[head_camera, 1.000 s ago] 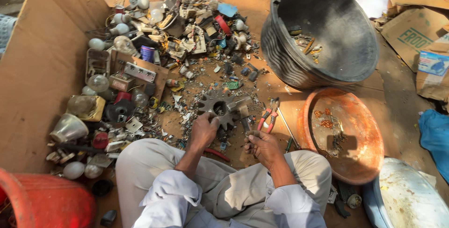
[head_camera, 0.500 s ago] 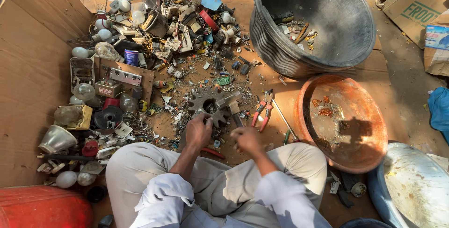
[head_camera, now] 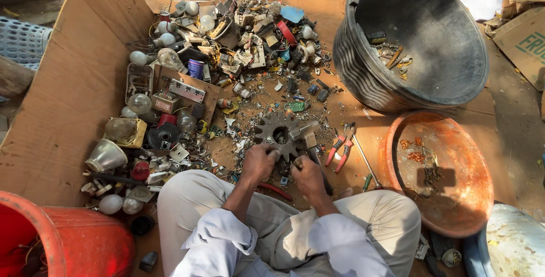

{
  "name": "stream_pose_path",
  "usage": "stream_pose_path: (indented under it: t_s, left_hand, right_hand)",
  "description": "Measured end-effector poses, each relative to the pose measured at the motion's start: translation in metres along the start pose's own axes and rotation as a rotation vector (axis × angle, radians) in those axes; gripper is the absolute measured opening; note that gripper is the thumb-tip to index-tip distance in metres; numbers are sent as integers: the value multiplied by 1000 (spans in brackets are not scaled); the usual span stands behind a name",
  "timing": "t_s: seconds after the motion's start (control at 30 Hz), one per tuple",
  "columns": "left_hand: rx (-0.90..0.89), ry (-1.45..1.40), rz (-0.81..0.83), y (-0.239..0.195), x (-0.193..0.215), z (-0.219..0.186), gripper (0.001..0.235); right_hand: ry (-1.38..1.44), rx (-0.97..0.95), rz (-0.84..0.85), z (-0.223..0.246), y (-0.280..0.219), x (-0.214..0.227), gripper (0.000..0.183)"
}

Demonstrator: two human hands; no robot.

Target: The person sits on the ground and uses a hammer to repeatedly strike a metal gear-like component placed on a cardboard sheet. The person adjusts the component's position and continues hammering to break it apart, surrounded by piles of electronic waste and debris.

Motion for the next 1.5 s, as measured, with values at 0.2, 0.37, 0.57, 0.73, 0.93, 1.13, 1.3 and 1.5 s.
stream_pose_path:
  t_s: [0.2,0.37,0.57,0.73,0.93,1.13,1.3,1.5]
  left_hand:
    - [-173,27,112,-6,-16,9,25]
    - [-225,166,-137,-1,-12,16,18]
    - [125,114,-308,27,-6,29,21]
    - [54,195,-345,31,-17,35,21]
    - [5,238,-344,28,-22,42,19]
    - [316,-140,-391,29,-23,50,20]
    - [541,-523,-618,34,-11,63,26]
    - [428,-832,-853,43,-12,72,49]
  right_hand:
    - [167,464,21,70,-23,49,17]
    - [39,507,-160,63,-5,53,19]
    - [-118,-114,-144,-25,32,35,39]
    - [-49,-264,50,-58,55,1,36]
    - [756,-374,165,-26,31,12,18]
    - [1068,-232,299,40,6,38,21]
    - [462,-291,220,72,6,35,31]
    - [404,-7,77,79,-9,46,35]
Point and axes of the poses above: each hand's wrist, its own y-axis towards the middle knuckle, its own x-axis out of the back of the hand, z = x × y, the point moved 3 cm from there along y, towards the middle knuckle, and after that the axes turned 2 degrees about -x, right-handed, at the moved point
